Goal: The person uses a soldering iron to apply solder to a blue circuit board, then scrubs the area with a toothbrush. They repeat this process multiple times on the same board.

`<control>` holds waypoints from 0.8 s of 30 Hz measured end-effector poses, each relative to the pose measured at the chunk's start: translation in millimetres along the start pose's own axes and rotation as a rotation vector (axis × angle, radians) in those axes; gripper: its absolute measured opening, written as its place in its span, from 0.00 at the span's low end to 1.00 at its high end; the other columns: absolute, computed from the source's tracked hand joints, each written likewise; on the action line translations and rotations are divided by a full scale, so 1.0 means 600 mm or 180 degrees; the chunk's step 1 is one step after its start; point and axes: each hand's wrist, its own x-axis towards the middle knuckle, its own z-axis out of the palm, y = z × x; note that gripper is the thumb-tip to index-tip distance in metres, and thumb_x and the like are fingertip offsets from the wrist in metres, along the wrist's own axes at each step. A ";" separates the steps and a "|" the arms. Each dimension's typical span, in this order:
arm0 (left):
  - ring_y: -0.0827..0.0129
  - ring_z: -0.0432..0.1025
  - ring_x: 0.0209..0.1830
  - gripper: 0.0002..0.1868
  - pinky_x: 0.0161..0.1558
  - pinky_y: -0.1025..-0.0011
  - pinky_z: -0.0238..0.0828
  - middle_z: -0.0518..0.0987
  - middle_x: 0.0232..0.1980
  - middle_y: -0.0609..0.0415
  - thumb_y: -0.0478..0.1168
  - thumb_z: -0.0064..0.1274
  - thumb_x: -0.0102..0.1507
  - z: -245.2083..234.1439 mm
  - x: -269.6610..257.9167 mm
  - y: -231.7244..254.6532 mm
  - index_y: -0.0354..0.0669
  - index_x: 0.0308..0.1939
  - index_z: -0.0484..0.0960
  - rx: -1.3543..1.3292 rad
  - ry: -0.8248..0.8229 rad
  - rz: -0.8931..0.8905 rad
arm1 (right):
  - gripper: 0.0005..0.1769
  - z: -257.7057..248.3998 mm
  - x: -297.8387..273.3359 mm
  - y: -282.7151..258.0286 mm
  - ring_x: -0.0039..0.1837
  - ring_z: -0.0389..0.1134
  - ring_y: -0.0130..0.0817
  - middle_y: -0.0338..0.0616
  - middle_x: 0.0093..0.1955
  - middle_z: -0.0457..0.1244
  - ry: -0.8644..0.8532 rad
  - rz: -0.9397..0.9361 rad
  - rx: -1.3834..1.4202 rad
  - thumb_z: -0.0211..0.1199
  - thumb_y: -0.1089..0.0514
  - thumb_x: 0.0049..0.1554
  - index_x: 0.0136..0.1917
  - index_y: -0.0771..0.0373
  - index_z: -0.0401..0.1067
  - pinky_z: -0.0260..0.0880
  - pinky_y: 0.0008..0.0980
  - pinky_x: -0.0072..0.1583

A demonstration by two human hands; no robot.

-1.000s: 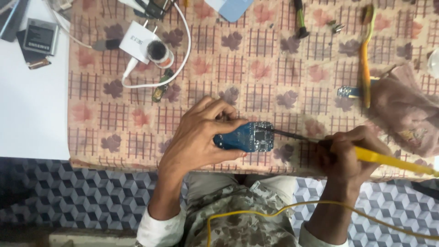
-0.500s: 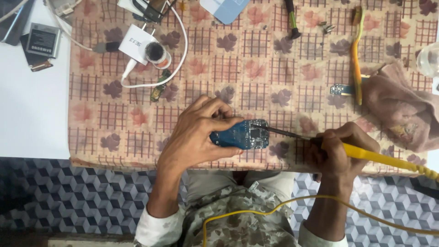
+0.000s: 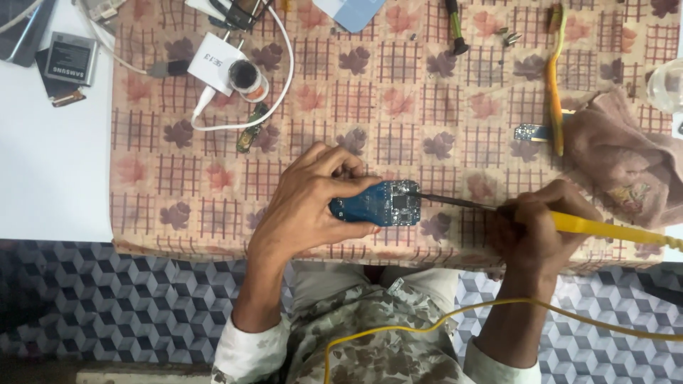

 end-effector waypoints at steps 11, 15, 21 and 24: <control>0.64 0.68 0.48 0.30 0.52 0.64 0.69 0.77 0.47 0.59 0.50 0.75 0.43 -0.003 -0.003 0.003 0.52 0.49 0.90 0.0021 -0.0019 -0.0032 | 0.10 0.013 -0.007 -0.004 0.35 0.58 0.27 0.43 0.33 0.60 0.0057 -0.0095 -0.0078 0.60 0.61 0.56 0.35 0.69 0.67 0.58 0.26 0.41; 0.65 0.68 0.48 0.30 0.51 0.65 0.69 0.77 0.47 0.59 0.50 0.75 0.43 -0.001 -0.001 0.002 0.52 0.49 0.90 -0.0001 -0.0055 -0.0070 | 0.15 0.018 -0.004 -0.013 0.33 0.55 0.28 0.42 0.31 0.58 0.0167 0.0109 -0.0132 0.64 0.58 0.56 0.33 0.68 0.66 0.55 0.29 0.39; 0.65 0.68 0.47 0.30 0.51 0.65 0.68 0.77 0.46 0.60 0.49 0.75 0.43 -0.001 -0.001 0.001 0.51 0.49 0.90 -0.0023 -0.0039 -0.0042 | 0.12 0.029 0.000 -0.025 0.35 0.59 0.25 0.40 0.33 0.61 0.0071 -0.0053 -0.0479 0.61 0.58 0.56 0.35 0.68 0.69 0.60 0.27 0.43; 0.65 0.68 0.48 0.30 0.51 0.65 0.69 0.77 0.47 0.60 0.49 0.75 0.43 -0.001 -0.002 0.004 0.52 0.49 0.90 -0.0024 -0.0014 -0.0052 | 0.11 0.027 -0.002 -0.027 0.35 0.58 0.26 0.41 0.34 0.61 0.0090 0.0032 -0.0335 0.60 0.60 0.56 0.35 0.68 0.69 0.60 0.27 0.41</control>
